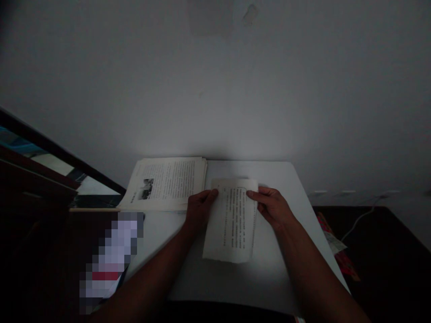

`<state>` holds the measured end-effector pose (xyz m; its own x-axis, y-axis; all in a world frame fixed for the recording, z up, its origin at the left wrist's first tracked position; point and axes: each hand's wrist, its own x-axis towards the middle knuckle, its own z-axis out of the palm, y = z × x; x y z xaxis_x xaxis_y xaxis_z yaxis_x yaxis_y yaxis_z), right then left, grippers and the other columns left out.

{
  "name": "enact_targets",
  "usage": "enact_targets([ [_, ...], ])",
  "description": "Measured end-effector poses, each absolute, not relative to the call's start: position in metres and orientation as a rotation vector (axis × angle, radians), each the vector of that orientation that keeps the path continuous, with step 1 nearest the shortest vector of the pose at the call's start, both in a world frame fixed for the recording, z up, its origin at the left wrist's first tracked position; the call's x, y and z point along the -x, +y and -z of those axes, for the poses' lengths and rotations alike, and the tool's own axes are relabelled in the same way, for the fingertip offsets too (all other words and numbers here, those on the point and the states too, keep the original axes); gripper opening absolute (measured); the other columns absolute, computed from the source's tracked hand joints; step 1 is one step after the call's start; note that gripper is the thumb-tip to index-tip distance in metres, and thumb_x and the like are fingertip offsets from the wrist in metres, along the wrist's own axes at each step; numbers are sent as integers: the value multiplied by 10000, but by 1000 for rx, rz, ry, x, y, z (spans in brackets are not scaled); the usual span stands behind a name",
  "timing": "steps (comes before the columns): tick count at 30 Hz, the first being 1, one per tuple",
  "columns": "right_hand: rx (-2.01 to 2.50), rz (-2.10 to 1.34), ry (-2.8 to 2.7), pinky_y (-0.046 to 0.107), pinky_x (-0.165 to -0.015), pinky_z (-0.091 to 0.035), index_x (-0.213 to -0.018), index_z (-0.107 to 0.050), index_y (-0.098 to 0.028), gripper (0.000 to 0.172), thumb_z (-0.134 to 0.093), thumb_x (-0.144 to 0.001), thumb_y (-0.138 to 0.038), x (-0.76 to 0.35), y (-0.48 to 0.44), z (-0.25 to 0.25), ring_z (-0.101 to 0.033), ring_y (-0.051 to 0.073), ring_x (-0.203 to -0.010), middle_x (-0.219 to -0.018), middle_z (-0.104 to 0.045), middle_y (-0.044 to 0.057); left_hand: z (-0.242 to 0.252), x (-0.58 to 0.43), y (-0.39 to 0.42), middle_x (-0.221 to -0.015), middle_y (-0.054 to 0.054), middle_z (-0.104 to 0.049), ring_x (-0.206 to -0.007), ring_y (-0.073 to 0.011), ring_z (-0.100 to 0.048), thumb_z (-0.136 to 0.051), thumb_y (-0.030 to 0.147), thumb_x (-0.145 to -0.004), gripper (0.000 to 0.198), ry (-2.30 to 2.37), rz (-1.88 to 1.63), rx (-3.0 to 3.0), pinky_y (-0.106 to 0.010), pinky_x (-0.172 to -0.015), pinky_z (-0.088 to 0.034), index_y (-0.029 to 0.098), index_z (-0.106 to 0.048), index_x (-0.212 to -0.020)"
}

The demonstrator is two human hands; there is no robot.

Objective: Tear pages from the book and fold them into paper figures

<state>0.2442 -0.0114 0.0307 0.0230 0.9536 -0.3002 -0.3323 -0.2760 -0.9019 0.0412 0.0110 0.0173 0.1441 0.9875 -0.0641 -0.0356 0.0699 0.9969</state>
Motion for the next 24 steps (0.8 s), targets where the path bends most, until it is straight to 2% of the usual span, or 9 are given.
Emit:
enact_targets([
  [6,1187,-1471,-761,331,-659,-554,-785,-740,-173,218,-807,-592,-248,-247,-11,-27,-670,196,-636,-747,-730,51,-17,-38,13,-594,2,-533,-523,-92,-436,-604,474,-752,358,1085,-1067,-1171,-213,-479,-339,128,-674,-693],
  [11,1222,-1414,-755,381,-674,-563,-744,-740,-166,235,-829,-543,-251,-245,-10,-28,-672,221,-626,-703,-724,55,-20,-38,13,-542,19,-488,-485,-77,-393,-599,468,-763,366,1106,-1055,-1208,-205,-457,-315,132,-639,-622],
  [24,1172,-1473,-739,383,-729,-565,-794,-739,-147,274,-828,-549,-233,-247,-8,-23,-684,229,-695,-766,-737,74,-16,-38,14,-566,18,-516,-495,-86,-423,-585,507,-759,386,1104,-996,-1210,-210,-460,-336,136,-648,-674],
])
